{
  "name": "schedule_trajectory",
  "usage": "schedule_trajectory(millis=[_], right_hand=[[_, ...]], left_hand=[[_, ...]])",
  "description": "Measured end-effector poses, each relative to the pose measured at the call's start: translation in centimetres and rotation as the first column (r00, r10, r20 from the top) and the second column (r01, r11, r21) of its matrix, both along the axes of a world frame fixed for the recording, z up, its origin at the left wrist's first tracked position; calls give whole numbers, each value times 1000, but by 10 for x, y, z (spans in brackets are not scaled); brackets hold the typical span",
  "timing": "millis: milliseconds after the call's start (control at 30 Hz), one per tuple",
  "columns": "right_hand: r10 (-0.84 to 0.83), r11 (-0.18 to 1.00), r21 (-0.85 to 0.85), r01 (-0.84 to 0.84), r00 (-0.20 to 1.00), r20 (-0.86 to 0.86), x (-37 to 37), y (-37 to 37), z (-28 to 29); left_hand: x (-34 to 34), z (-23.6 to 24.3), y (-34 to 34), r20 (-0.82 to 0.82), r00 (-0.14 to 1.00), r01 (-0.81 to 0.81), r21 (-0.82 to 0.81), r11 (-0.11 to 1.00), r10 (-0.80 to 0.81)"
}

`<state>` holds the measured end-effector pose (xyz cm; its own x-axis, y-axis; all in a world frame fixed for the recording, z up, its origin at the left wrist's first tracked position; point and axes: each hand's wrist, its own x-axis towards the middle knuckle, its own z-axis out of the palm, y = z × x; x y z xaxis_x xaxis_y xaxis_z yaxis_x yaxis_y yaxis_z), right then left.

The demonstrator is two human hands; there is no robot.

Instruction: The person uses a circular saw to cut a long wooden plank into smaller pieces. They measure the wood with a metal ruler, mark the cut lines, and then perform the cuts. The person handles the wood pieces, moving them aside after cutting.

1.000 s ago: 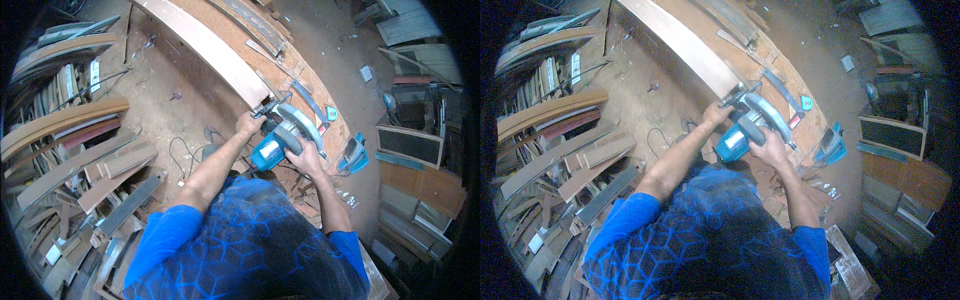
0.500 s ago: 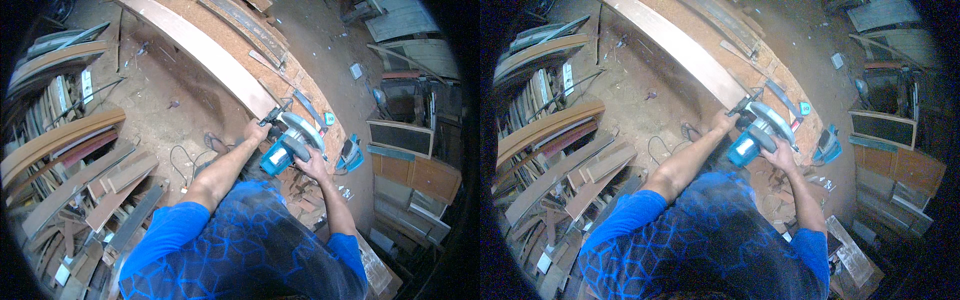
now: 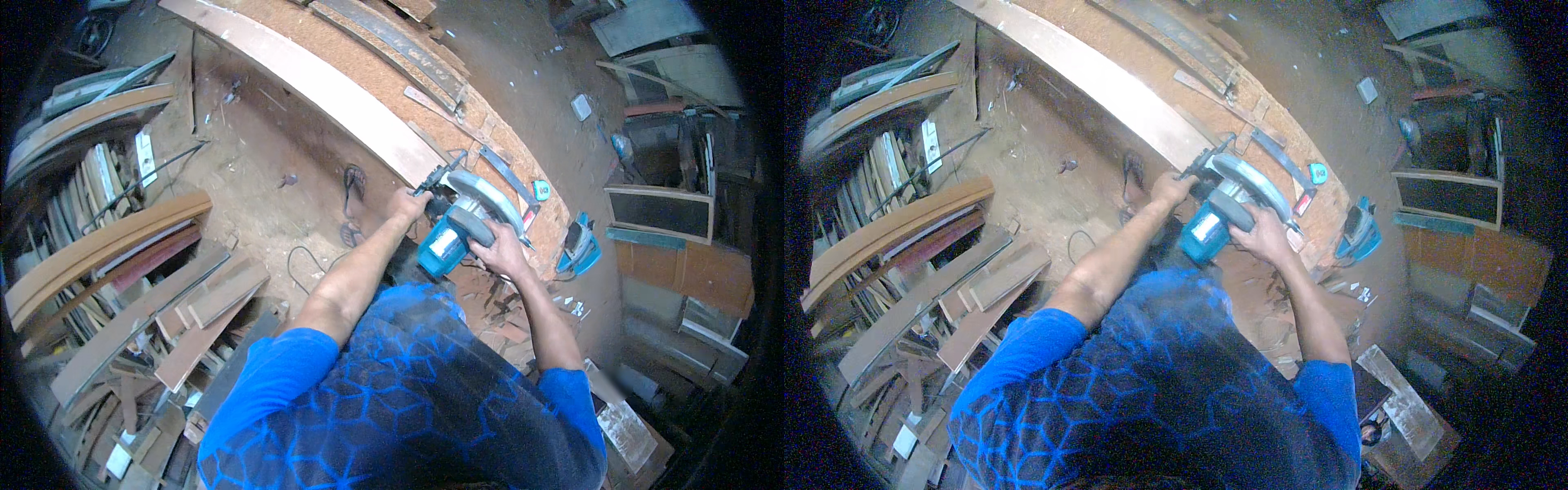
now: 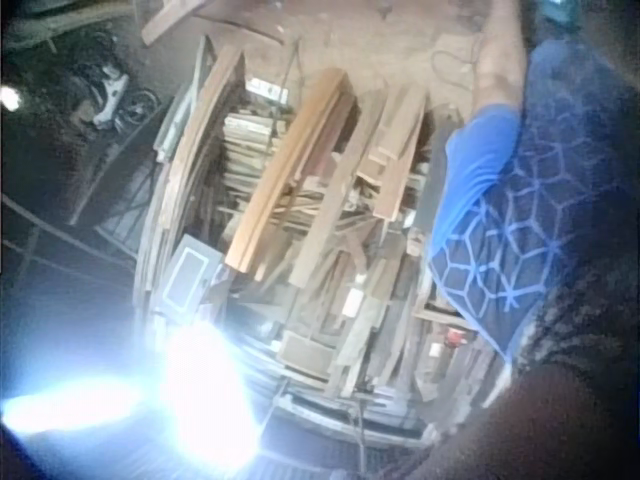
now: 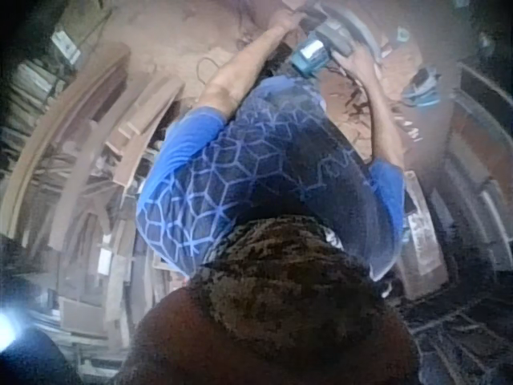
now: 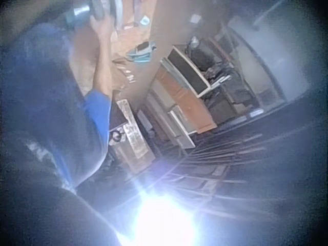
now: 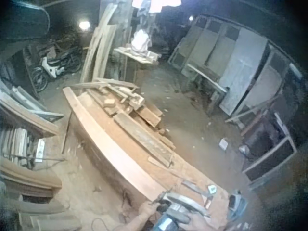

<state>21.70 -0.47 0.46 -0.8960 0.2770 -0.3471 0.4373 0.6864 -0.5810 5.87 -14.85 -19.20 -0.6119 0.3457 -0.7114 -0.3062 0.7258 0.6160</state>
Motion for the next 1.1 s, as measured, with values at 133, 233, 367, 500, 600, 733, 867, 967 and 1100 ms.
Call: schedule_trajectory(millis=[133, 233, 367, 500, 600, 733, 867, 967, 1100], right_hand=[[10, 999, 49, -8, 999, -39, -25, -11, -12], [30, 999, 24, -30, 999, -15, -64, -19, -13], [28, 1000, 7, -27, 998, -63, -95, -31, -10], [1, 997, -71, -7, 997, -77, -118, -38, -9], [-1, 997, -83, -1, 1000, -27, -131, -42, 4], [24, 999, 47, -15, 977, -211, -123, -42, 11], [-203, 954, 77, 288, 815, -542, -46, -11, 51], [-465, 859, 183, 478, 878, -110, 8, 45, 0], [-112, 915, 402, 38, 980, 163, 51, 82, -122]], left_hand=[[-28, 4, -12, 21, 1000, -15, 19, 1000, 15], [-63, -23, -24, 32, 999, -34, 62, 998, 32], [-88, -14, -32, 31, 992, -123, 85, 989, 121], [-109, -27, -38, 131, 966, -246, 178, 953, 225], [-118, -18, -41, 177, 945, -312, 225, 923, 276], [-124, -12, -43, 144, 954, -287, 193, 939, 262], [-122, -9, -48, 133, 958, -281, 228, 932, 256], [-119, -12, -51, 82, 965, -261, 213, 942, 249], [-121, -5, -44, 127, 970, -233, 217, 948, 209]])
